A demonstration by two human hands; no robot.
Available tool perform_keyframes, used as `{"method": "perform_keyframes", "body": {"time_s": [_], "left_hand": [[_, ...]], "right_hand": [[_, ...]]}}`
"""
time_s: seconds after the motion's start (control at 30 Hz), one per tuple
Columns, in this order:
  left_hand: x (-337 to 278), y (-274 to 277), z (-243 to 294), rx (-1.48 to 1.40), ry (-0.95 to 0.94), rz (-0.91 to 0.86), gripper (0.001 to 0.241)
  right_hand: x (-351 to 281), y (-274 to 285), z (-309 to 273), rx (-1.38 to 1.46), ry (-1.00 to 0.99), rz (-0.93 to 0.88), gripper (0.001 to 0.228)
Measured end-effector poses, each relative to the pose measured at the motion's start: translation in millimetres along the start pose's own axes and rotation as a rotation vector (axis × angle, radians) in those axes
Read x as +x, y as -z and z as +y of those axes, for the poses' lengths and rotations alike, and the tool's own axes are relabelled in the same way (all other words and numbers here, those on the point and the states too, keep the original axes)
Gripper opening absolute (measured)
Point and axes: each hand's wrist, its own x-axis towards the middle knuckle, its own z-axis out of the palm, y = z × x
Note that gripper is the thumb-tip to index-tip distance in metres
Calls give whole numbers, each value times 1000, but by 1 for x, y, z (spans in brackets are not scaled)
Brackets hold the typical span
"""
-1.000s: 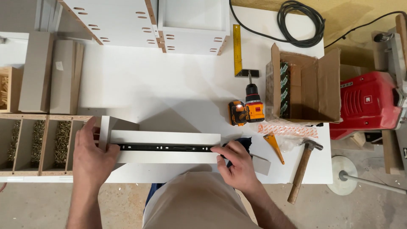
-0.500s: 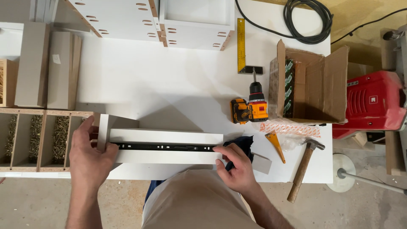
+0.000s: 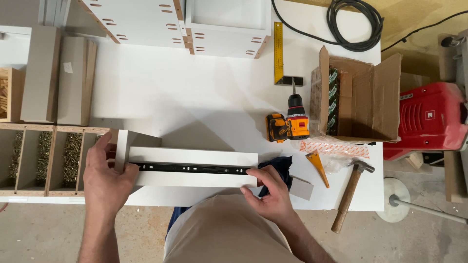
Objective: Assembling wooden drawers by attaching metal slides with a power drill and peeling protective film from panels.
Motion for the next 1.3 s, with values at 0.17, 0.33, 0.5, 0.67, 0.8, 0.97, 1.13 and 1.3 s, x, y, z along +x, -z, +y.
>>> {"method": "perform_keyframes", "body": {"time_s": [0.17,0.33,0.5,0.67,0.8,0.97,1.13,1.3], "left_hand": [[0,-1,0,-2,1,-5,81],[3,-9,-13,-153,141,-1,77],[1,5,2,-98,104,-69,83],[1,1,-5,-160,33,-71,82],[1,2,-6,-145,55,-82,82],[2,1,-9,-120,52,-88,83],[1,-1,-10,-118,68,-68,82],[1,1,-7,-134,74,-86,83]], "right_hand": [[0,3,2,-17,8,-8,36],[2,6,0,-45,-19,-21,35],[-3,2,8,-79,-57,-19,36],[-6,4,12,-133,-88,-22,38],[-8,4,16,-158,-90,-30,39],[-8,4,18,-164,-76,-44,39],[-9,5,18,-166,-82,-42,39],[-8,3,19,-130,-77,-37,39]]}}
